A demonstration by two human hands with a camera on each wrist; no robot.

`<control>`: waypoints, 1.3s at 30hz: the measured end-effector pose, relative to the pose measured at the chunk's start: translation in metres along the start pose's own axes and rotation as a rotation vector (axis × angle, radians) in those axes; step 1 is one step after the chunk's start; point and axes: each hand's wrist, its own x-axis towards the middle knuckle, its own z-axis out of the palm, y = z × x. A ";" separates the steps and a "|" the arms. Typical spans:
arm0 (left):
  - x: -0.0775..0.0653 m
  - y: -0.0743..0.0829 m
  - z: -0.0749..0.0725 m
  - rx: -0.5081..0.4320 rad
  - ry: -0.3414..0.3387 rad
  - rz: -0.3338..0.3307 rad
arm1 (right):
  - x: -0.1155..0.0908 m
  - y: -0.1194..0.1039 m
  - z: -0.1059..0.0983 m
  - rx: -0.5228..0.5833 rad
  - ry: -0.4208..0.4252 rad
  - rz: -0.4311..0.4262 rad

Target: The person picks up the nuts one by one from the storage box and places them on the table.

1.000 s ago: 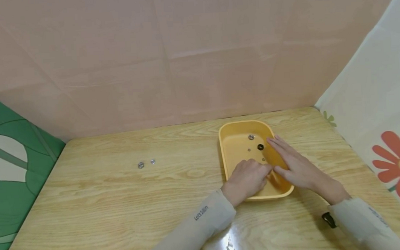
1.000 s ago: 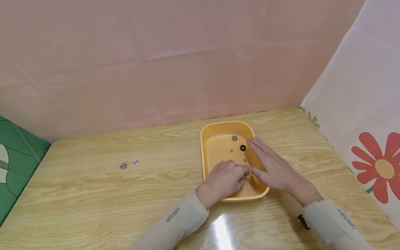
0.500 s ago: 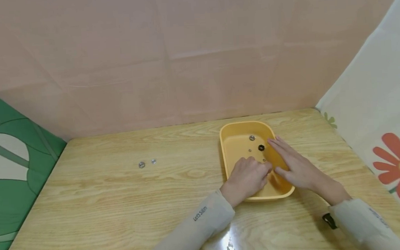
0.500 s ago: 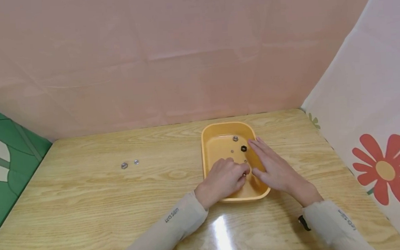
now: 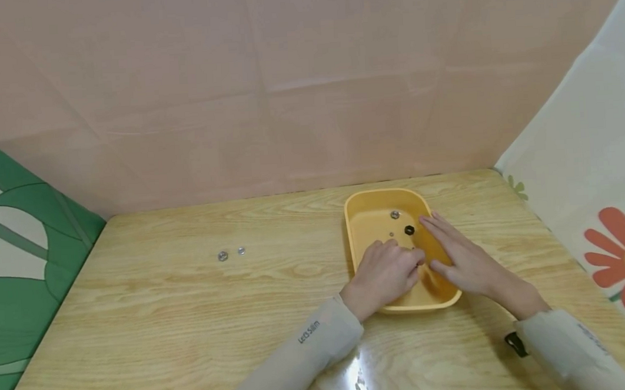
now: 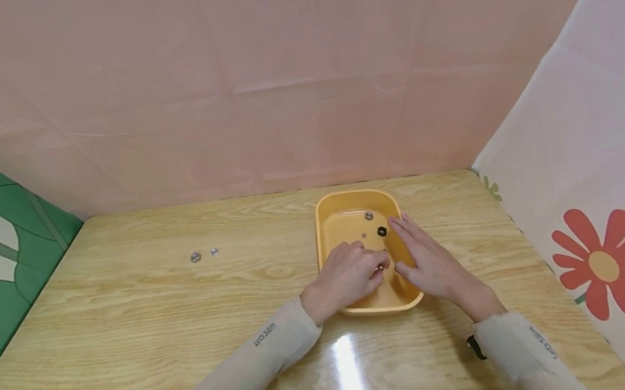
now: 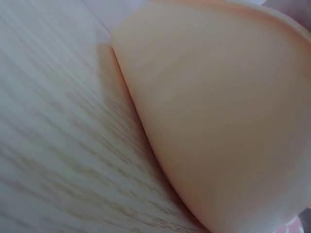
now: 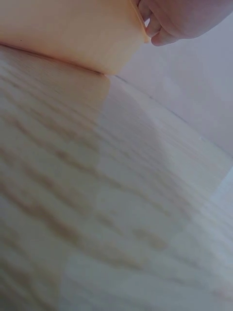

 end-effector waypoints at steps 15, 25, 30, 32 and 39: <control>-0.008 -0.014 -0.015 -0.004 0.035 -0.056 | 0.001 0.001 0.001 -0.009 0.017 -0.002; -0.012 -0.024 -0.025 -0.026 0.063 -0.089 | 0.001 0.000 0.003 -0.005 0.009 0.011; -0.012 -0.028 -0.027 -0.053 0.056 -0.117 | 0.002 0.001 0.003 -0.004 0.001 0.016; -0.012 -0.030 -0.029 -0.066 0.053 -0.127 | 0.002 0.000 0.003 -0.002 0.006 0.009; -0.015 -0.035 -0.033 -0.064 0.056 -0.155 | 0.001 -0.001 0.004 0.002 0.028 -0.008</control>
